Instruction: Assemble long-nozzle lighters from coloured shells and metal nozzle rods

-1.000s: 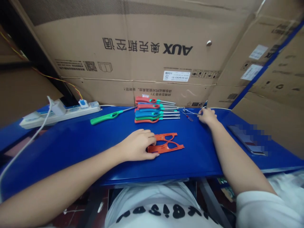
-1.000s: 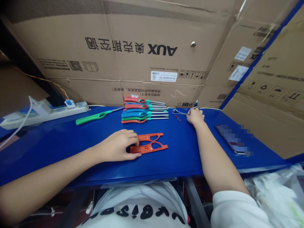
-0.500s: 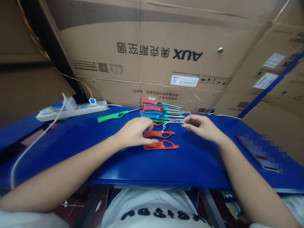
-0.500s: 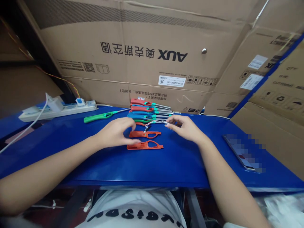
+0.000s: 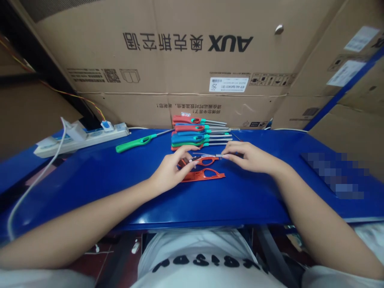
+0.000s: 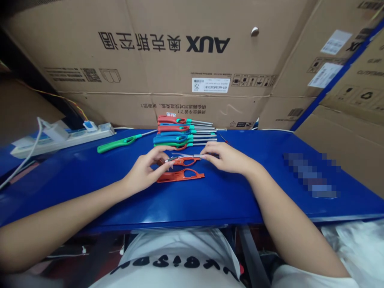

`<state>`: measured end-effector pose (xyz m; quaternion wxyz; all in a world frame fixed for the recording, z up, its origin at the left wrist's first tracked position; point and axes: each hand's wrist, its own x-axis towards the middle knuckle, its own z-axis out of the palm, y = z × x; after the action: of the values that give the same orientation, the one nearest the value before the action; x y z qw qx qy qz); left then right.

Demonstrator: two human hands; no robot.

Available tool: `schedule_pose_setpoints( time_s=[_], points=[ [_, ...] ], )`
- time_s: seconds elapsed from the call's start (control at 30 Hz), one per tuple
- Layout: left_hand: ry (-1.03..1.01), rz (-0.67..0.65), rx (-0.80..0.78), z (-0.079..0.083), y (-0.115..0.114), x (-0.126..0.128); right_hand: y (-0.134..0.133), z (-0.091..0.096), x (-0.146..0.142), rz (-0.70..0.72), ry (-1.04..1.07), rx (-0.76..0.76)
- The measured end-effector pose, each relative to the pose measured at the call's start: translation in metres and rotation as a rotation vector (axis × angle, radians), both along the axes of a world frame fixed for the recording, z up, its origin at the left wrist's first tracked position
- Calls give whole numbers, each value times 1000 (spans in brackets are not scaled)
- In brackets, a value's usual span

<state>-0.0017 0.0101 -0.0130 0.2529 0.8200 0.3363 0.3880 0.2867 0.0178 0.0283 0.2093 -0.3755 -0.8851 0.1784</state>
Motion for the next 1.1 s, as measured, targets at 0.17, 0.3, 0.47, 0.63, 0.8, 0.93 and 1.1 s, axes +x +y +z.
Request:
schedule_pose_setpoints(
  time_s=[0.17,0.3,0.47,0.63,0.8,0.93,1.1],
  points=[
    [5,3,2,3,0,1,-7,7,2,109,-62,-267],
    [98,-2,12,2,3,1,-9,9,7,37,-17,-352],
    [179,-87,42,-3,6,0,-6,7,10,8,-83,-408],
    [225,-130,122,-5,3,2,-2,2,9,55,-156,-368],
    [249,-131,134,-5,1,3,-1,-2,8,-16,-140,-376],
    [249,-132,130,-6,2,4,0,-3,9,-26,-149,-335],
    [268,-140,114,-6,2,3,2,-6,8,-11,-168,-262]
  ],
)
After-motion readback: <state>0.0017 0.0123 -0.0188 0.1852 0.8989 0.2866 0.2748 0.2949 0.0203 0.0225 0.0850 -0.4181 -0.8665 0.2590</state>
